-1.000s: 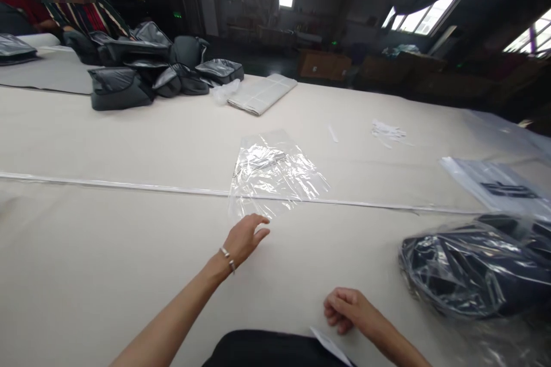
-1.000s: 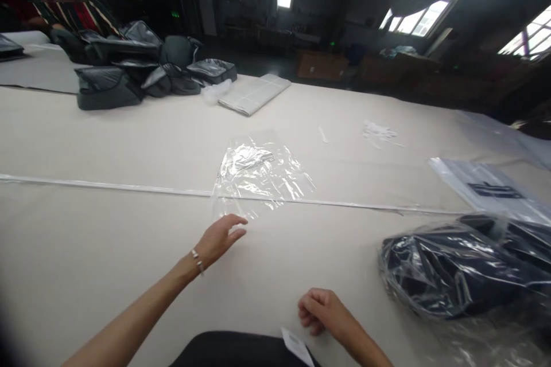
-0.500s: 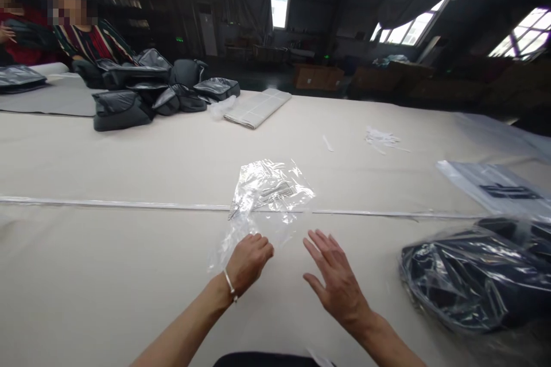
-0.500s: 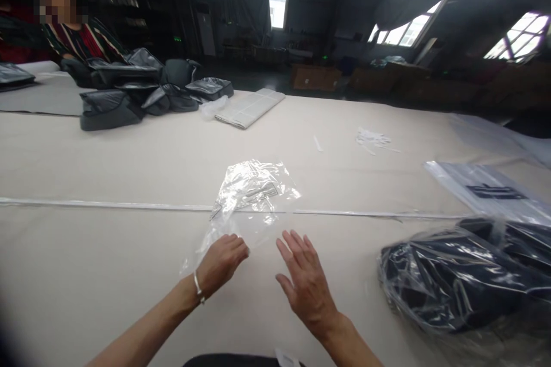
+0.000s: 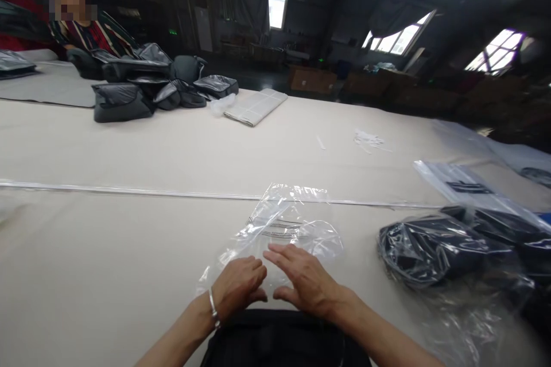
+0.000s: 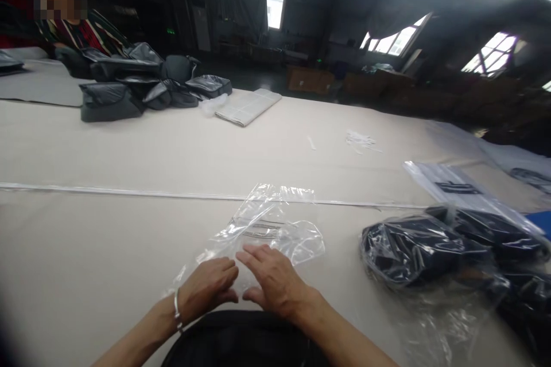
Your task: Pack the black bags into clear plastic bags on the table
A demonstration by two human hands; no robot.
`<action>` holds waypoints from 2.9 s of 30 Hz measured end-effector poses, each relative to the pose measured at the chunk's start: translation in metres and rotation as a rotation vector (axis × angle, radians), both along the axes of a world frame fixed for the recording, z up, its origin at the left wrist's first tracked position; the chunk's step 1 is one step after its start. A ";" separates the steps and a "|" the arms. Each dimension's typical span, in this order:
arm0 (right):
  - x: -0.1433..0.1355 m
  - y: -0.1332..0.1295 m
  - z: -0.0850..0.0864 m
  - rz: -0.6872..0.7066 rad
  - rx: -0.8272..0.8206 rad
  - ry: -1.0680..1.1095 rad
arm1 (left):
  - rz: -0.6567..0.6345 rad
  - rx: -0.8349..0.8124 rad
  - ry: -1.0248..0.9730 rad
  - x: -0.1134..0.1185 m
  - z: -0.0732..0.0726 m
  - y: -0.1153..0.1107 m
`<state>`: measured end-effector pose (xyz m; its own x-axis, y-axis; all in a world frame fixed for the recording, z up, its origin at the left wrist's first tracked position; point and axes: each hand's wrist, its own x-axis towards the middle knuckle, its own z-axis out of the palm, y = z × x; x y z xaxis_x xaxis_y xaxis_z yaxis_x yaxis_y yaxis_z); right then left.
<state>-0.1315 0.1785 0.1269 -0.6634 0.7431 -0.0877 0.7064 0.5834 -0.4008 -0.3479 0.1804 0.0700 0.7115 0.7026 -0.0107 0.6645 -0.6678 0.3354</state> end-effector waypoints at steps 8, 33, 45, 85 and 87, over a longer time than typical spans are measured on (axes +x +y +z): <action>-0.002 -0.015 0.010 -0.055 -0.041 -0.110 | 0.156 -0.356 -0.403 0.006 0.032 -0.005; 0.061 -0.037 0.005 -0.548 -0.053 -0.378 | 0.218 -0.126 -0.108 0.016 0.054 -0.018; 0.159 -0.073 -0.051 -1.225 -0.279 0.233 | 1.012 -0.643 -0.244 -0.114 -0.014 -0.018; 0.129 -0.187 -0.102 -0.945 -0.153 0.440 | 1.438 -0.838 -1.631 -0.080 -0.042 -0.116; 0.125 -0.191 -0.103 -1.111 -0.213 0.528 | 1.426 -0.788 -1.511 -0.079 -0.054 -0.122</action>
